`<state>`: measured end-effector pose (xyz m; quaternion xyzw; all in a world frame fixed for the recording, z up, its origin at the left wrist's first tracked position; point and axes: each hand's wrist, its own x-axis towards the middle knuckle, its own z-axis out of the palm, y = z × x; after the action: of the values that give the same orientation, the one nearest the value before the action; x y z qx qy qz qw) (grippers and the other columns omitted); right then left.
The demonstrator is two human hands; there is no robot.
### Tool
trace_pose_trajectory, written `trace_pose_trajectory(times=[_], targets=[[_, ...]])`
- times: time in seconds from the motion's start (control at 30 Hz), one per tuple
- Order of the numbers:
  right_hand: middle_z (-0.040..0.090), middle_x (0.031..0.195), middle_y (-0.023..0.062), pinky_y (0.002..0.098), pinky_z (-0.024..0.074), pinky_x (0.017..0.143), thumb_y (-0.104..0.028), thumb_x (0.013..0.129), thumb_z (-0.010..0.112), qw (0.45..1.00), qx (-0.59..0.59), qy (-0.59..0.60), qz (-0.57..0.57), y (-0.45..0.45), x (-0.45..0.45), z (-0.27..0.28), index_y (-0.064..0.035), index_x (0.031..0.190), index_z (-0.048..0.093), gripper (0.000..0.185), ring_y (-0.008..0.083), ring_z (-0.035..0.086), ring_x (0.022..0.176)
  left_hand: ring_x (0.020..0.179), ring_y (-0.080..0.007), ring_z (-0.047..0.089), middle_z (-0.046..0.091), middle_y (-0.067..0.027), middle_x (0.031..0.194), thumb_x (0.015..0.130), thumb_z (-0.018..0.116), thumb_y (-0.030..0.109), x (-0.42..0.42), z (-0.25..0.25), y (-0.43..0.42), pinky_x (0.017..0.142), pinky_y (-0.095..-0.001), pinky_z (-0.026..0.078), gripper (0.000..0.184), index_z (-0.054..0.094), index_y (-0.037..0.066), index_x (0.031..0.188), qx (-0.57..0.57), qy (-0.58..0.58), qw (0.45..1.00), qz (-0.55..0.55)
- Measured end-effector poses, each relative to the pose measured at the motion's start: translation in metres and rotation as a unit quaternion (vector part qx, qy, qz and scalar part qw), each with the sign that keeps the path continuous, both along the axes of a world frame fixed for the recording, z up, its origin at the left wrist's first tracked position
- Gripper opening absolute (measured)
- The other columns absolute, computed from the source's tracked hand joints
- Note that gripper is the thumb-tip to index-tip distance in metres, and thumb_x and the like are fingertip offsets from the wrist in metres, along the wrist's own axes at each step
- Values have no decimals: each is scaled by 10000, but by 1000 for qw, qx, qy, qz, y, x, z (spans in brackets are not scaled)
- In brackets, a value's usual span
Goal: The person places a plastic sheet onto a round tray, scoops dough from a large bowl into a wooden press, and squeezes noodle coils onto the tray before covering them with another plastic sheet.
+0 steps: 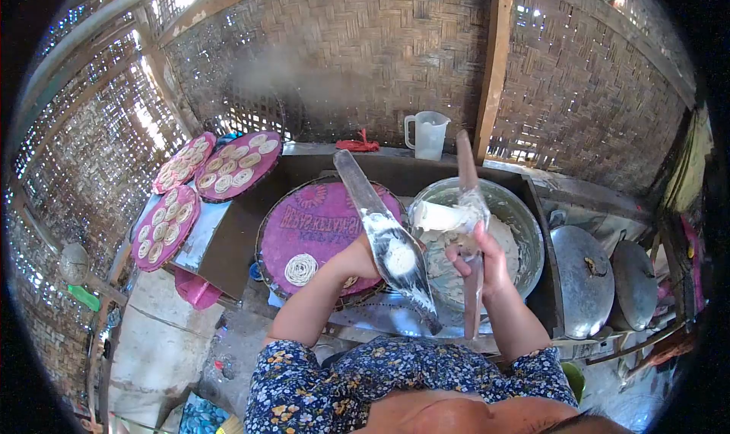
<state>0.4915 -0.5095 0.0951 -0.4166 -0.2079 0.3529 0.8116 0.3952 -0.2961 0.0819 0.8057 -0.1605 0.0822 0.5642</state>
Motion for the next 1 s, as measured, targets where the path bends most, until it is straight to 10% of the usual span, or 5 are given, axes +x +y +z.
trace_pose_trajectory(times=[0.23, 0.37, 0.5, 0.9, 1.0], targets=[[448, 1165, 151, 271, 485, 544, -199, 721, 684, 954, -99, -282, -24, 1, -20, 22, -169, 1403, -26, 985, 217, 575, 786, 833, -215, 585, 608, -89, 886, 540, 775, 170, -15, 11, 16, 780, -324, 452, 420, 600, 55, 904, 127, -101, 978, 131], [348, 1283, 220, 417, 390, 915, -167, 644, 741, 774, -189, -598, -89, 10, -20, 27, -59, 1389, 108, 983, 362, 463, 1103, 777, -268, 609, 623, -110, 806, 556, 748, 246, -29, 19, 19, 724, -351, 478, 369, 629, 78, 862, 172, -35, 965, 196], [362, 1227, 243, 431, 479, 784, -241, 607, 775, 655, -106, -738, -128, 28, -36, 47, -98, 1332, 273, 893, 413, 488, 1039, 755, -293, 604, 621, -110, 790, 543, 738, 307, -33, 27, 33, 696, -369, 483, 370, 633, 100, 831, 237, -98, 943, 210], [323, 1232, 240, 387, 443, 846, -230, 611, 773, 676, -146, -720, -65, 91, -43, 32, -70, 1347, 228, 929, 368, 484, 1056, 811, -311, 586, 612, -115, 816, 591, 693, 338, -26, 3, 69, 727, -376, 474, 350, 599, 109, 839, 260, -93, 924, 263], [423, 1202, 200, 385, 396, 903, -351, 564, 779, 885, -219, -367, 183, 82, -10, 23, 10, 1322, 253, 991, 311, 503, 1041, 891, -294, 575, 600, -127, 919, 595, 708, 333, -21, 7, 78, 773, -364, 460, 454, 557, 79, 941, 198, -131, 933, 270]])
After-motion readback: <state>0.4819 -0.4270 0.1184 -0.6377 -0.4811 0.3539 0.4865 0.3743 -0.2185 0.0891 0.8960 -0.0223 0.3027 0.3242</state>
